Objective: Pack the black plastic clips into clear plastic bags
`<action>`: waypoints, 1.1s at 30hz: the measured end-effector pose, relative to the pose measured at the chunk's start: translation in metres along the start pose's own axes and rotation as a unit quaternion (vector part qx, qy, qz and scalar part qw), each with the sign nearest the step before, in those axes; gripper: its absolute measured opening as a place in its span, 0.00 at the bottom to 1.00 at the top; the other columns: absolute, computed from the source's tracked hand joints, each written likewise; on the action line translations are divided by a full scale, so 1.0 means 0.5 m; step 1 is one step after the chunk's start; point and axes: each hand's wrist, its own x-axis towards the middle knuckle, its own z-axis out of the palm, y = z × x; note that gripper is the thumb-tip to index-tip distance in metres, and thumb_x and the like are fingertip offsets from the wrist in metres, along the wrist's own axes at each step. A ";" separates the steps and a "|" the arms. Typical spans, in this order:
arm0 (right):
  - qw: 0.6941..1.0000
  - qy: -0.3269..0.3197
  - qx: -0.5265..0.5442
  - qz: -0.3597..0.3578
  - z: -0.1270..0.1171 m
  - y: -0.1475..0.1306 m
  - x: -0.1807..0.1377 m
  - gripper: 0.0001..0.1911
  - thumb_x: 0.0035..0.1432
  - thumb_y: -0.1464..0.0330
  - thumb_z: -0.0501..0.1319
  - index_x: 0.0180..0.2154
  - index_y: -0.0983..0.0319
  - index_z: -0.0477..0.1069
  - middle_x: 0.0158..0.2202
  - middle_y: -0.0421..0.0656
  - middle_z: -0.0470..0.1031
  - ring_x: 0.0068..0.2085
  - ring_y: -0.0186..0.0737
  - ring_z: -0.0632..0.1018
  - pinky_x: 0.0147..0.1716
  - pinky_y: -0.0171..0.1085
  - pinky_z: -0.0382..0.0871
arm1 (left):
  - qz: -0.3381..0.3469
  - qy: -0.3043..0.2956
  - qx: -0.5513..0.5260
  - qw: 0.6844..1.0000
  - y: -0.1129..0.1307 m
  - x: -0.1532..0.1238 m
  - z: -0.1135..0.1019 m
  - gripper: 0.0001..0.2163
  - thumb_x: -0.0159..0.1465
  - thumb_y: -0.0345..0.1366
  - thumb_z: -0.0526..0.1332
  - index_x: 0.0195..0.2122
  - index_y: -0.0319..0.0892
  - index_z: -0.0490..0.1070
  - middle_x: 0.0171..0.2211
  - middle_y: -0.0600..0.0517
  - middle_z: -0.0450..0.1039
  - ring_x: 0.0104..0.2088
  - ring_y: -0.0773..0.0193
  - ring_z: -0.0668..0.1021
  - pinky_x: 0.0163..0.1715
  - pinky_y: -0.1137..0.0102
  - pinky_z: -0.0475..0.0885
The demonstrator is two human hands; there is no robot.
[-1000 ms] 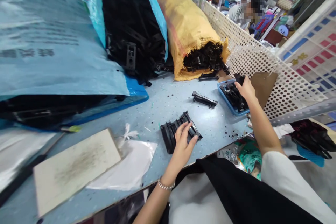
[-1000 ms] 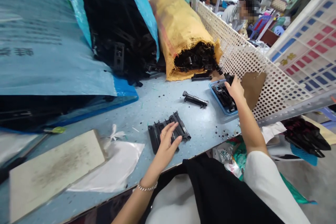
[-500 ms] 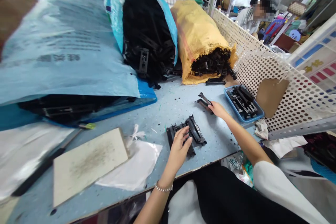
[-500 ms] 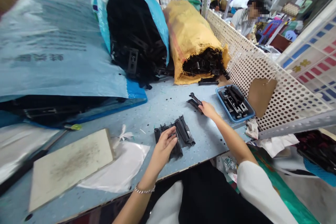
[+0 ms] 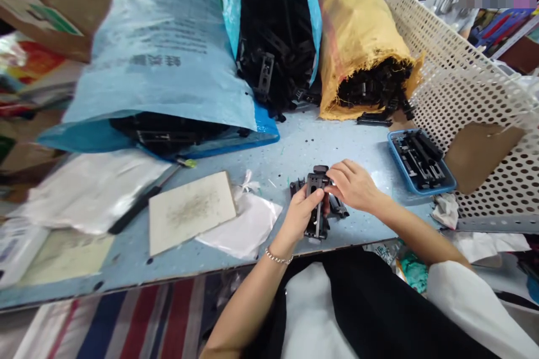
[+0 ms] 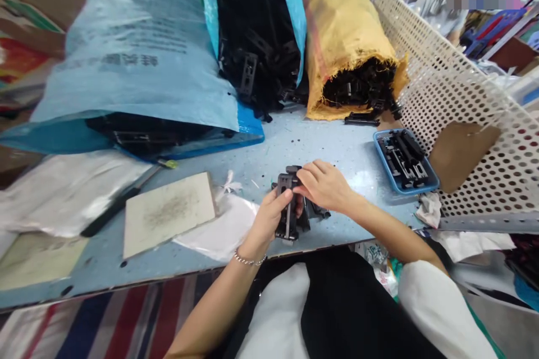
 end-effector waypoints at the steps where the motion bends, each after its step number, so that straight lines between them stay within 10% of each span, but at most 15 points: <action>1: 0.999 -0.017 -0.024 -0.037 0.001 0.002 0.012 0.20 0.71 0.55 0.48 0.38 0.61 0.71 0.37 0.50 0.74 0.39 0.46 0.71 0.39 0.43 0.66 | -0.007 -0.002 0.000 1.000 0.002 -0.006 0.003 0.22 0.55 0.54 0.68 0.36 0.40 0.69 0.25 0.55 0.72 0.21 0.69 0.73 0.20 0.74 0.68; 8: 0.989 -0.080 0.118 0.022 0.048 -0.035 0.026 0.26 0.74 0.56 0.37 0.39 0.62 0.68 0.31 0.43 0.72 0.33 0.38 0.71 0.34 0.37 0.64 | 0.048 0.088 -0.017 0.995 0.023 -0.004 -0.019 0.23 0.54 0.54 0.70 0.38 0.40 0.70 0.24 0.56 0.70 0.20 0.71 0.71 0.20 0.75 0.67; 14: 0.978 -0.091 0.004 -0.186 0.078 -0.100 -0.028 0.20 0.71 0.56 0.51 0.34 0.62 0.71 0.31 0.45 0.72 0.34 0.41 0.70 0.33 0.39 0.61 | 0.032 0.084 -0.072 0.993 0.054 -0.008 -0.032 0.26 0.54 0.53 0.70 0.45 0.38 0.71 0.28 0.56 0.69 0.22 0.72 0.71 0.21 0.76 0.67; 20: 0.961 -0.208 0.178 -0.030 0.122 -0.119 -0.052 0.18 0.73 0.61 0.48 0.35 0.62 0.70 0.32 0.43 0.74 0.34 0.38 0.74 0.35 0.36 0.68 | 0.183 0.181 0.096 0.961 0.006 -0.014 -0.073 0.29 0.56 0.47 0.71 0.53 0.41 0.64 0.35 0.53 0.71 0.27 0.68 0.76 0.30 0.71 0.74; 26: 0.975 -0.150 0.005 0.161 0.120 0.166 0.074 0.19 0.69 0.71 0.48 0.57 0.59 0.69 0.55 0.50 0.73 0.54 0.46 0.72 0.53 0.44 0.66 | 0.178 0.295 0.196 0.918 -0.098 0.052 -0.194 0.21 0.63 0.43 0.62 0.55 0.42 0.63 0.45 0.46 0.73 0.48 0.57 0.78 0.54 0.55 0.72; 30: 0.906 -0.110 -0.249 0.325 0.041 0.415 0.135 0.33 0.62 0.79 0.48 0.68 0.72 0.51 0.67 0.62 0.57 0.64 0.54 0.61 0.56 0.47 0.63 | 0.123 0.285 0.319 0.896 -0.170 0.055 -0.196 0.19 0.65 0.41 0.58 0.55 0.39 0.68 0.56 0.39 0.70 0.60 0.49 0.71 0.64 0.50 0.61; 33: 0.881 -0.160 -0.291 0.337 0.002 0.498 0.138 0.35 0.59 0.76 0.52 0.67 0.72 0.52 0.63 0.64 0.62 0.60 0.58 0.63 0.51 0.49 0.65 | 0.143 0.281 0.365 0.876 -0.199 0.049 -0.178 0.23 0.66 0.40 0.56 0.60 0.39 0.65 0.63 0.38 0.63 0.65 0.49 0.65 0.67 0.51 0.57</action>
